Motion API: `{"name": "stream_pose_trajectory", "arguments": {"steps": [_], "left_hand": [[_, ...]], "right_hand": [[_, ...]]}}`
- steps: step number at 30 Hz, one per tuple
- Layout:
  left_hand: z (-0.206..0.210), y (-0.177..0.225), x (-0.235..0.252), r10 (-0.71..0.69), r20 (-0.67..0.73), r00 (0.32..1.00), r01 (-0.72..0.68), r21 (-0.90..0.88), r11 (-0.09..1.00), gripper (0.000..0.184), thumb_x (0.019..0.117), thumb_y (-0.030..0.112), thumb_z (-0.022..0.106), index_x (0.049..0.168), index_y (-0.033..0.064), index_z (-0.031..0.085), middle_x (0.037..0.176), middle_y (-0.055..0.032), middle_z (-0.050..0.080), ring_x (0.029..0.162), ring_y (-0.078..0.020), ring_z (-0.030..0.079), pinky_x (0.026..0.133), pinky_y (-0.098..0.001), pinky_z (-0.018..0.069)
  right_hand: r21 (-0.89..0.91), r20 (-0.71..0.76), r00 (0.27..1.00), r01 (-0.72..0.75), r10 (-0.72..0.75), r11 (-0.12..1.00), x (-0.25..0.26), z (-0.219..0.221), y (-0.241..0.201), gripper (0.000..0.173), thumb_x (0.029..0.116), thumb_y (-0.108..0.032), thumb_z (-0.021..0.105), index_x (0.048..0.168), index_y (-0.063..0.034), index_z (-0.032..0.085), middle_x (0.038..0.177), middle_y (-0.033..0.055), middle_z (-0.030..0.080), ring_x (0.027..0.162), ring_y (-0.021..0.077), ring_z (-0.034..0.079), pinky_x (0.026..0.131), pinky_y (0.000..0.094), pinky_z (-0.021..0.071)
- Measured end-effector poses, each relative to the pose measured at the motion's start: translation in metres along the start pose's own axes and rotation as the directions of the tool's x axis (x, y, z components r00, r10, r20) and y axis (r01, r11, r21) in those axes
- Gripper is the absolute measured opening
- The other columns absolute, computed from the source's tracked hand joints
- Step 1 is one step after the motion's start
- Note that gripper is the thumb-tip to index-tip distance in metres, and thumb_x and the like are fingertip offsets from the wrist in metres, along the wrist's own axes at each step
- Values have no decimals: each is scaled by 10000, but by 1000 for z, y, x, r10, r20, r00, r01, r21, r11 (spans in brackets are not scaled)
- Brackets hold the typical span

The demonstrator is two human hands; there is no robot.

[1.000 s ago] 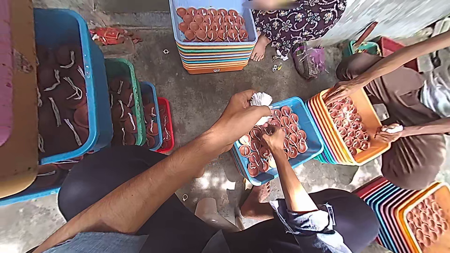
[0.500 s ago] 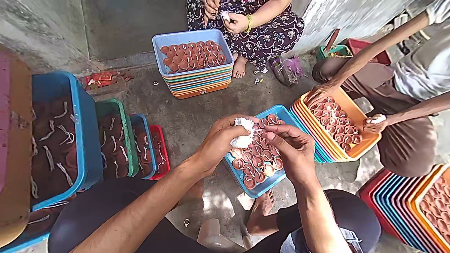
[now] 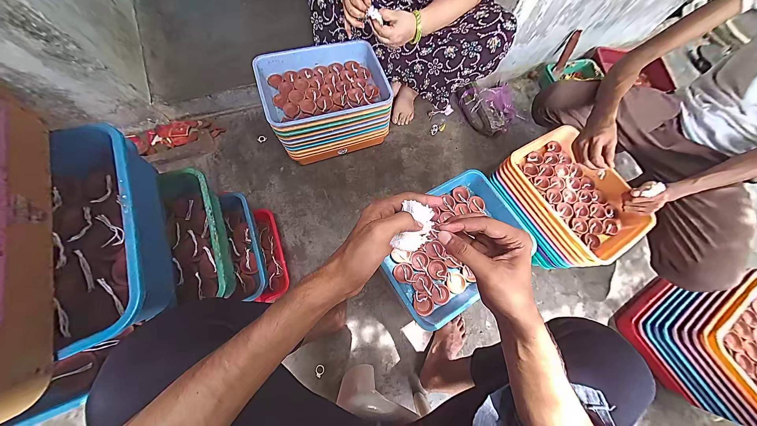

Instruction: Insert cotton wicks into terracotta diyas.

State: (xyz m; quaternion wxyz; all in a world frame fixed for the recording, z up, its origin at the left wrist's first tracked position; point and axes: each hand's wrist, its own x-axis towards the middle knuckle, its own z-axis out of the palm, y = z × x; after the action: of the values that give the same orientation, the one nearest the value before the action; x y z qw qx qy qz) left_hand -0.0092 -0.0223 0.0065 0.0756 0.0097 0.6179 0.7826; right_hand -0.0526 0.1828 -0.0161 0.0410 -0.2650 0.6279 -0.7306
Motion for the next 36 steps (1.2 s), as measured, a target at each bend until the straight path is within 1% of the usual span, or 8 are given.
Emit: {"name": "stream_pose_trajectory", "arguments": {"steps": [3, 6, 10, 15, 17, 23, 28, 36], "left_hand": [[1, 1, -1, 4, 5, 1000, -4, -11, 1000, 442, 1011, 99, 361, 1352, 68, 641, 1300, -123, 644, 1109, -212, 653, 932, -382, 570], [1, 2, -2, 14, 4, 1000, -14, -8, 1000, 441, 1011, 99, 356, 1345, 68, 643, 1280, -121, 652, 1088, -205, 657, 914, -371, 573], [-1, 3, -3, 23, -7, 1000, -23, -10, 1000, 447, 1010, 105, 353, 1346, 76, 646, 1232, -108, 658, 1047, -186, 655, 881, -347, 570], [-1, 1, -4, 65, 5, 998, -66, 32, 997, 435, 1014, 90, 356, 1336, 66, 647, 1282, -108, 661, 1071, -194, 665, 897, -364, 577], [-1, 0, -4, 78, 6, 997, -78, 70, 994, 434, 1014, 80, 355, 1329, 74, 654, 1297, -95, 666, 1088, -189, 667, 898, -363, 577], [-1, -4, -4, 99, 11, 995, -99, 119, 988, 414, 1014, 77, 390, 1326, 82, 662, 1299, -70, 645, 1101, -182, 652, 901, -373, 580], [-1, -4, -3, 97, 8, 995, -97, 141, 985, 411, 1014, 73, 389, 1310, 88, 673, 1310, -57, 637, 1101, -178, 651, 893, -377, 584], [0, -5, -3, 88, 2, 996, -88, 108, 990, 404, 1025, 83, 380, 1311, 83, 666, 1284, -74, 654, 1075, -184, 658, 876, -364, 583]], "right_hand": [[-16, -19, 1000, 9, -9, 1000, 0, 3, 0, 176, 840, 70, 770, 1007, 18, 760, 965, 109, 758, 810, 161, 729, 769, 304, 641], [11, 10, 1000, 14, -14, 1000, -1, 5, 0, 257, 815, 74, 792, 1058, 5, 744, 943, 105, 758, 815, 171, 736, 782, 317, 643], [23, 102, 995, -13, 11, 1000, 0, 6, -5, 374, 805, 66, 798, 1129, -41, 644, 963, 91, 748, 811, 180, 740, 775, 323, 649], [-15, 30, 1000, -7, 7, 1000, -1, 9, -3, 431, 804, 82, 795, 1198, -1, 643, 959, 103, 743, 795, 182, 727, 758, 325, 644], [-39, 15, 1000, 8, -8, 999, -1, 10, -2, 403, 811, 73, 796, 1193, 21, 681, 970, 106, 749, 800, 179, 726, 764, 323, 643], [-81, -2, 997, 71, -72, 994, -1, 13, 2, 247, 834, 67, 794, 1076, 36, 755, 973, 111, 760, 815, 172, 734, 787, 326, 648], [-102, -21, 997, 70, -72, 992, -1, 12, 3, 196, 829, 57, 804, 1019, 29, 769, 938, 101, 758, 764, 158, 721, 754, 314, 647], [-118, -3, 997, 70, -71, 991, 0, 11, 2, 148, 868, 34, 775, 1014, 12, 761, 947, 90, 745, 809, 160, 716, 778, 321, 639]]}}
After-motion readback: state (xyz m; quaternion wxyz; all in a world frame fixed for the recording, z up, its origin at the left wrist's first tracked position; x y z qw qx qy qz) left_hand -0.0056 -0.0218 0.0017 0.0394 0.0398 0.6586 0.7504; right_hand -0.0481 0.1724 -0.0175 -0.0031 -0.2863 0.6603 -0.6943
